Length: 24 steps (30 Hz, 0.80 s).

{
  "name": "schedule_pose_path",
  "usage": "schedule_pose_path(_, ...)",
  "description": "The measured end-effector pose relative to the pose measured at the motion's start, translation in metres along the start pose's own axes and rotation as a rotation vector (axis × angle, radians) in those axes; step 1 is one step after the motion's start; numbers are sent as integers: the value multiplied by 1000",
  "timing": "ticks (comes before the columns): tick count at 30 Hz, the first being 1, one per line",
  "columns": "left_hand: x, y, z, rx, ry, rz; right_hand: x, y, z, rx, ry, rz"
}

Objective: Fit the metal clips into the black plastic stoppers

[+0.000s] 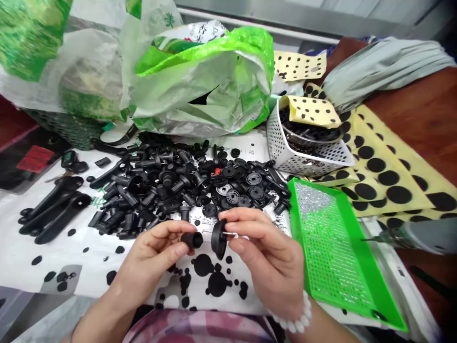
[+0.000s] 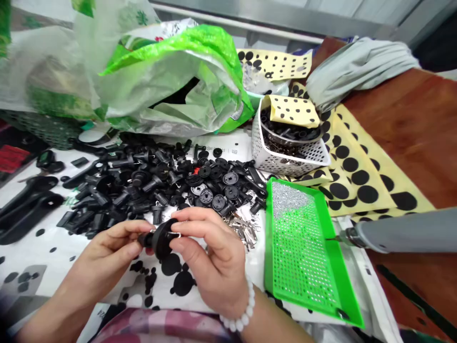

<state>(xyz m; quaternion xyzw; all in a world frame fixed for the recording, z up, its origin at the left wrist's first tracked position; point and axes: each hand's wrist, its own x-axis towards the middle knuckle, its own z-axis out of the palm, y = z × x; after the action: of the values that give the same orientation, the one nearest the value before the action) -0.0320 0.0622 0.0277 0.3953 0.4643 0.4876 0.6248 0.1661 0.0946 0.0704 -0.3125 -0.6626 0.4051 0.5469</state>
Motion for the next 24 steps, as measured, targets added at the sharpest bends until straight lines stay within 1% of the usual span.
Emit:
schedule_pose_path(5, 3, 6, 6, -85, -59, -39, 0, 1, -3, -78, -95, -92)
schedule_pose_path(9, 6, 10, 3, -51, -113, -73, 3, 3, -4, -231, -221, -203)
schedule_pose_path(10, 7, 10, 3, -37, -125, -85, 5, 4, -4, -257, -250, -211)
schedule_pose_path(12, 10, 13, 4, -17, -143, -108, 9, 6, -6, -248, -274, -173)
schedule_pose_path(14, 14, 16, 7, -17, -164, -113, 13, 6, -10, -205, -270, -115)
schedule_pose_path(16, 17, 19, 11, -42, -192, -101, 15, 2, -16, -241, -294, -116)
schedule_pose_path(18, 18, 22, 14, -68, -232, -98, 15, -4, -21, -389, -370, -186)
schedule_pose_path(21, 18, 24, 16, -73, -304, -124, 11, -14, -25, -671, -490, -321)
schedule_pose_path(24, 16, 22, 17, -65, -334, -150, 6, -15, -26, -850, -488, -418)
